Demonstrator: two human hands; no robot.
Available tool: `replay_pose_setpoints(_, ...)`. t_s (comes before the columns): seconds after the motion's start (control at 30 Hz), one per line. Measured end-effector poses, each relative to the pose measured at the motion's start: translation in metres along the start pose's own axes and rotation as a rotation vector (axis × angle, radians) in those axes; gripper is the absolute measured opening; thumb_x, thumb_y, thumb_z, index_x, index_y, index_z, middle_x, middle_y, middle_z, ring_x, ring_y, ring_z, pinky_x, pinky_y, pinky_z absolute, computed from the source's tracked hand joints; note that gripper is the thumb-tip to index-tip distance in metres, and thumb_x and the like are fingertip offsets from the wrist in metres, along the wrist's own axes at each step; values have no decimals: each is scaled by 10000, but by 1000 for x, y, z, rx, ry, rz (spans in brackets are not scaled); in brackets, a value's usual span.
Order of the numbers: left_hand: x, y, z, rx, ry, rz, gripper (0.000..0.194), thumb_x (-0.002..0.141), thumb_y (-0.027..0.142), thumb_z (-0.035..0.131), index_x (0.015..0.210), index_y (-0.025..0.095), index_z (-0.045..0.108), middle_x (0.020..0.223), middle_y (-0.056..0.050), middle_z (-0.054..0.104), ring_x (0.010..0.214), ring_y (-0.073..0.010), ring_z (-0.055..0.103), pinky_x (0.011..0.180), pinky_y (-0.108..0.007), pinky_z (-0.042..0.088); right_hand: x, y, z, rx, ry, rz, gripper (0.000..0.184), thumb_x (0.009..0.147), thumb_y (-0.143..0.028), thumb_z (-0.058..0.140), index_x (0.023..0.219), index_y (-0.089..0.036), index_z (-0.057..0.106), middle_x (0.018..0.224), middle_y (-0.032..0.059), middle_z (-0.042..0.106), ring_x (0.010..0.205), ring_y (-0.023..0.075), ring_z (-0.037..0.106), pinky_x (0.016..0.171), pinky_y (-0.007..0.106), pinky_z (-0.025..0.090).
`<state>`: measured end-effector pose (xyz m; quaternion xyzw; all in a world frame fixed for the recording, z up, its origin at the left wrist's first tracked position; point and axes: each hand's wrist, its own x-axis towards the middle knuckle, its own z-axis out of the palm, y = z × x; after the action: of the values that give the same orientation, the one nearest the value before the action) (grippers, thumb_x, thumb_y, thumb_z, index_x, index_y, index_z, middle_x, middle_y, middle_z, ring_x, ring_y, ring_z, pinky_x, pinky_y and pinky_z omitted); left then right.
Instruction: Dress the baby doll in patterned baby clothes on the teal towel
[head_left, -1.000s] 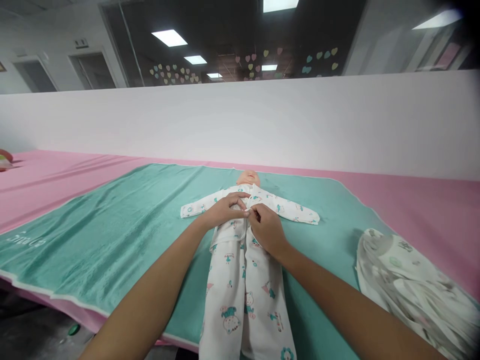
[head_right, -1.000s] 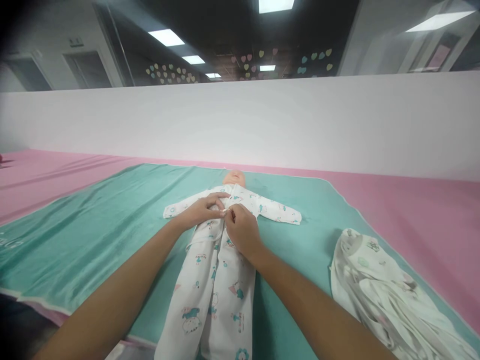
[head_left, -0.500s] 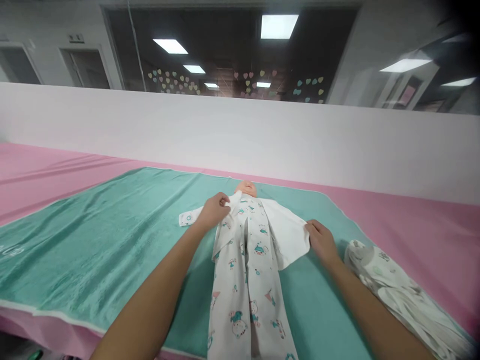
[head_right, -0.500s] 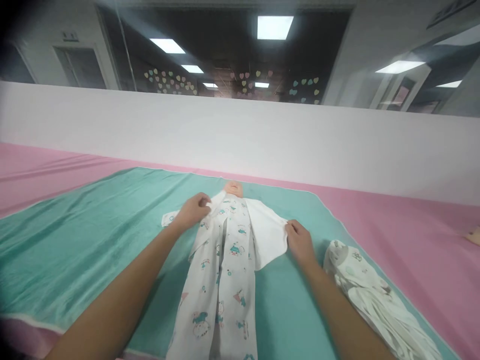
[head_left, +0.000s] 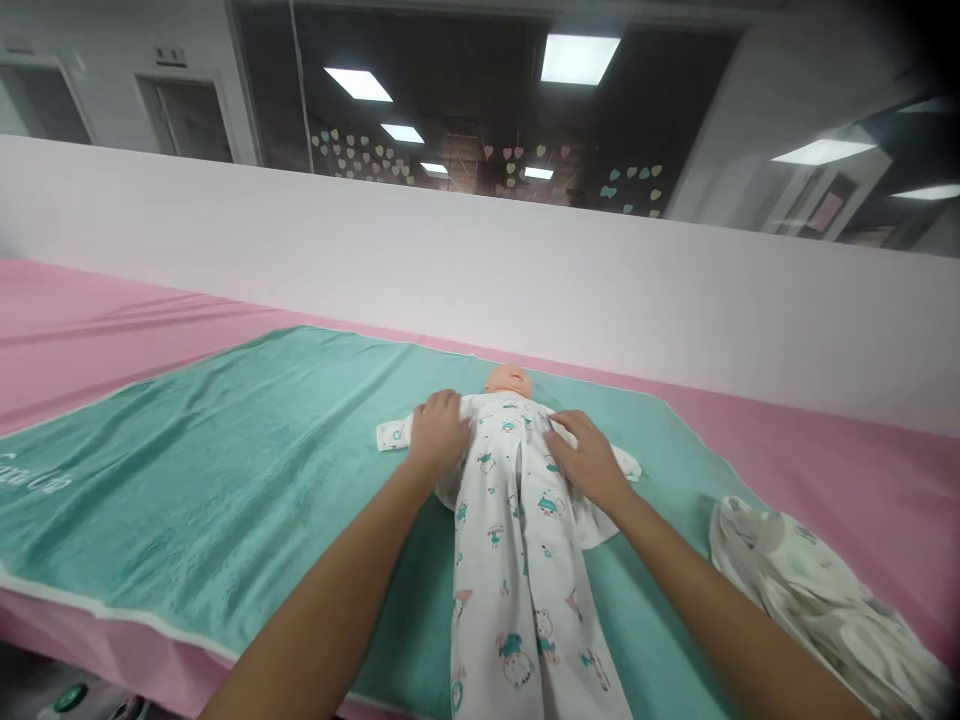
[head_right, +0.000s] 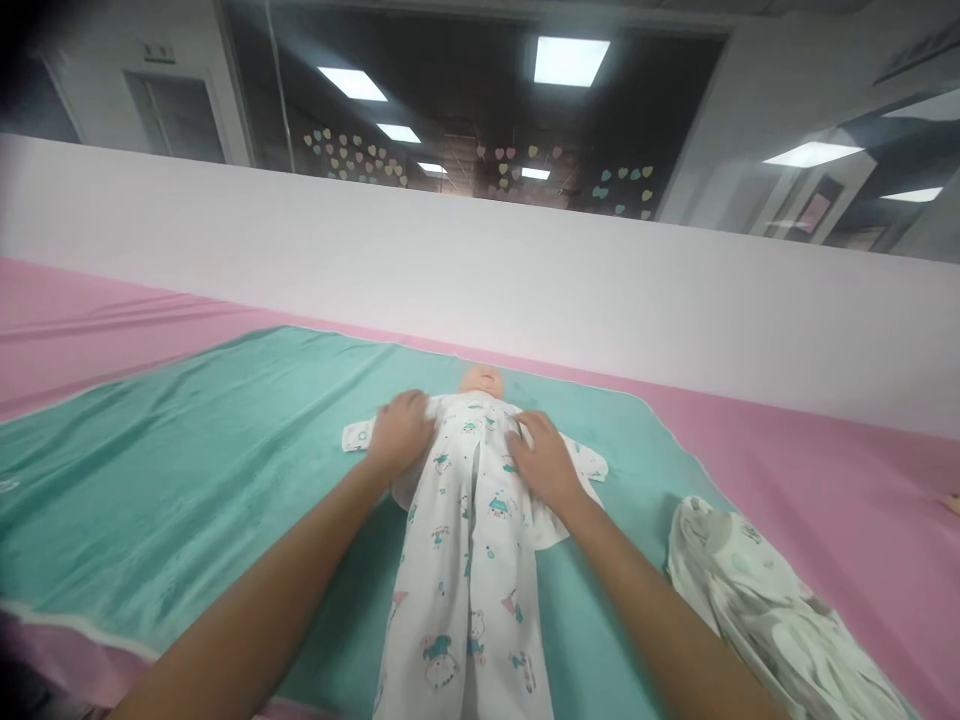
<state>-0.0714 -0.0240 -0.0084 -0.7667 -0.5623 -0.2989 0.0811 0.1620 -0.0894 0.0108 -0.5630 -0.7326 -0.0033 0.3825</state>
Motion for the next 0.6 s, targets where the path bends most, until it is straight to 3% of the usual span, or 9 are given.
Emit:
replay_pose_setpoints(0.07,-1,8,12,5,-31,38,348,866,251,369,1191,177,466,1270,-114,485,1162,-259,415,964,-409,302,31,-24,23,-28,-85,-132,300,842,-283,417,1115,-203,512,1157,76,538,1117,194,449,947,347,342)
replay_pose_setpoints(0.13,0,6,21,38,-65,9,379,872,247,357,1234,175,439,1262,-116,492,1150,-262,426,988,-426,267,64,-40,45,-148,-270,-191,290,832,-275,424,1071,-163,546,1153,114,545,1119,224,452,938,360,338)
replay_pose_setpoints(0.23,4,-4,28,84,-116,-47,436,844,211,391,1277,166,402,1198,-130,531,1108,-267,466,974,-425,272,107,-49,71,-302,-585,-190,240,781,-308,483,902,-144,611,1079,145,582,981,260,542,796,348,400)
replay_pose_setpoints(0.3,8,-10,29,86,-145,-67,414,830,198,402,1241,159,437,1116,-132,570,1052,-272,507,921,-410,319,125,-51,84,-311,-701,-197,204,712,-334,566,818,-170,624,968,112,628,817,236,593,669,314,417)
replay_pose_setpoints(0.43,13,-22,24,26,-179,-76,275,820,189,397,1046,183,553,979,-106,617,914,-257,577,784,-359,393,140,-49,92,-256,-812,-206,259,599,-367,675,821,-241,627,826,25,655,633,172,592,538,267,391)
replay_pose_setpoints(0.6,14,-33,19,-28,-177,-223,314,828,155,341,1021,214,582,928,-96,643,852,-239,602,668,-316,407,152,-47,74,-298,-820,-124,430,489,-302,736,898,-255,612,724,4,636,566,167,570,517,271,371)
